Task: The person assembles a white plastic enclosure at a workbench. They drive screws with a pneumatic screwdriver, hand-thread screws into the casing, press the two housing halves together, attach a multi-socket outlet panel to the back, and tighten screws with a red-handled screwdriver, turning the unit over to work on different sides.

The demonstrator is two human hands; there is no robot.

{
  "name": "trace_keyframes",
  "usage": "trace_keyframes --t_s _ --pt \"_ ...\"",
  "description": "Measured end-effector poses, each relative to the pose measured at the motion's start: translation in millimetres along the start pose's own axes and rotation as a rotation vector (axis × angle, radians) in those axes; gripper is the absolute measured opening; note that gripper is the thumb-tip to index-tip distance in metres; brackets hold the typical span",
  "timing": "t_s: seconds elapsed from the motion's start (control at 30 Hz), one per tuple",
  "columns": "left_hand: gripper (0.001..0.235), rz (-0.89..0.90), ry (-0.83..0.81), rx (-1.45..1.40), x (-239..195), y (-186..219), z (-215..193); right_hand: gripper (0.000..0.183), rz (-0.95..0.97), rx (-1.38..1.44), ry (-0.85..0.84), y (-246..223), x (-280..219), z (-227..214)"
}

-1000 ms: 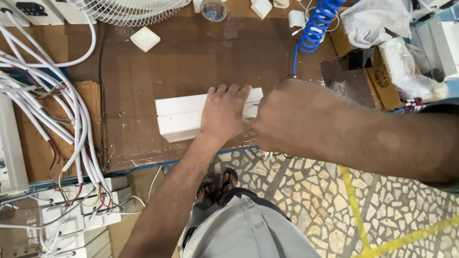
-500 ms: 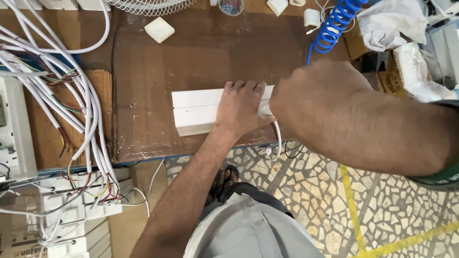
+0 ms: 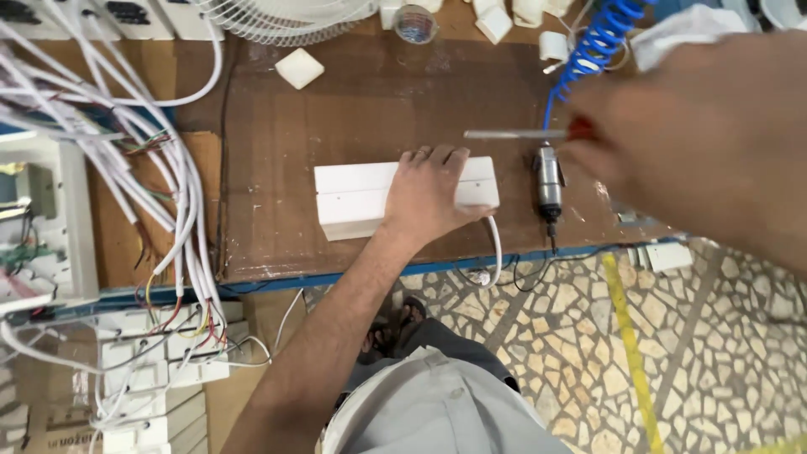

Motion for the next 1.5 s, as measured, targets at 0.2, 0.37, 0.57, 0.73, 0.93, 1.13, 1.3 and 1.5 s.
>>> trace_keyframes --t_s 0.2,0.37,0.57,0.73,0.93,1.13,1.3,1.5 --pt "0.031 -0.017 0.637 -0.165 -78.2 -12.7 -123.1 0.03 0.146 1.347 0.066 -29.3 4.8 97.1" --pt "0.049 -0.427 0.686 -0.662 -110.2 -104.3 -102.2 0.034 0.062 1.333 -0.116 -76.8 35.1 93.4" --pt "0.061 -0.483 0.647 -0.83 -110.3 -110.5 -88.0 0.04 -0.036 1.497 -0.196 -142.4 74.3 98.4" --pt "0.053 -0.472 0.77 -0.931 -112.6 -123.0 -78.3 0.039 -0.034 1.529 -0.165 -157.0 99.4 73.1" --pt "0.06 -0.536 0.819 -0.777 -113.4 -119.8 -86.8 0.033 -0.236 1.307 -0.133 -193.5 155.9 60.3" --pt "0.062 -0.485 0.83 -0.76 -112.2 -125.3 -85.6 0.038 -0.461 1.324 -0.168 -246.4 184.6 67.6" --pt "0.063 -0.47 0.808 -0.735 -112.3 -128.2 -85.7 0.116 -0.43 1.624 0.173 -223.0 104.7 -19.9" --pt "0.062 -0.461 0.799 -0.74 -105.3 -125.8 -87.2 0.089 -0.219 1.445 0.36 -257.3 110.6 -4.4"
Point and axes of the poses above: each hand's wrist, its own x-axis towards the middle knuckle, its own z-axis out of the palm, y = z × x, the point moved 10 cm from there along x, towards the middle knuckle, and after that the axes turned 8 degrees about -x, right-handed, at the moved point
